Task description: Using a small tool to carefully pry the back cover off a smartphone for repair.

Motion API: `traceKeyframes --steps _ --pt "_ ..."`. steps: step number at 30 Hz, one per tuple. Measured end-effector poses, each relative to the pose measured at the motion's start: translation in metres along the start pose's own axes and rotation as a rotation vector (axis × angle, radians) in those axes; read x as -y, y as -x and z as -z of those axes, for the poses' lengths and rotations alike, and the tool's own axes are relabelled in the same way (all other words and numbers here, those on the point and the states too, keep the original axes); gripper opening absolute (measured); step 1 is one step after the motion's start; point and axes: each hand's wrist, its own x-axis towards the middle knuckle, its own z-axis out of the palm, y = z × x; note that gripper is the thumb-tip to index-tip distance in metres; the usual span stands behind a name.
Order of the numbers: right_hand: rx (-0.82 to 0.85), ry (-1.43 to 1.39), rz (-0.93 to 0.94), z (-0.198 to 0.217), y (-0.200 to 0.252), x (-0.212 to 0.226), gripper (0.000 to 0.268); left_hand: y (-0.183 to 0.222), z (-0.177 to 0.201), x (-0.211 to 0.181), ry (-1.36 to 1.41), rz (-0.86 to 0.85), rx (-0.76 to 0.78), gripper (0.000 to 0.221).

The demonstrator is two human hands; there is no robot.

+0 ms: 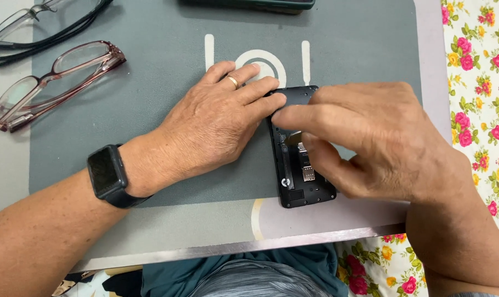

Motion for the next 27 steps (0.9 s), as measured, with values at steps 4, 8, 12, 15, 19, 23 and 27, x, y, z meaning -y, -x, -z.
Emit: traceKeyframes --steps 4,8,12,15,19,23,27 --pt "-0.058 0.081 -0.010 -0.009 0.005 -0.004 0.019 0.000 0.000 0.000 -0.011 -0.009 0.002 0.029" --pt "-0.108 0.086 0.017 -0.009 0.003 -0.004 0.006 0.000 0.001 0.000 -0.010 -0.008 -0.007 0.026" --pt "-0.054 0.089 0.034 -0.006 0.001 0.001 0.036 0.000 0.002 0.000 -0.004 -0.003 0.000 0.027" --pt "-0.056 0.060 0.073 -0.004 0.000 0.003 0.038 0.000 0.002 0.000 0.002 0.003 0.015 0.032" --pt "-0.099 0.102 0.067 -0.005 -0.002 0.004 0.003 -0.002 0.003 -0.001 0.000 -0.001 0.021 0.023" --pt "-0.029 0.097 0.071 -0.002 0.000 0.005 0.036 -0.001 0.002 0.000 -0.008 0.001 0.040 0.031" --pt "-0.043 0.082 0.096 -0.001 -0.001 0.006 0.025 0.000 0.002 0.000 -0.015 -0.005 0.033 0.032"
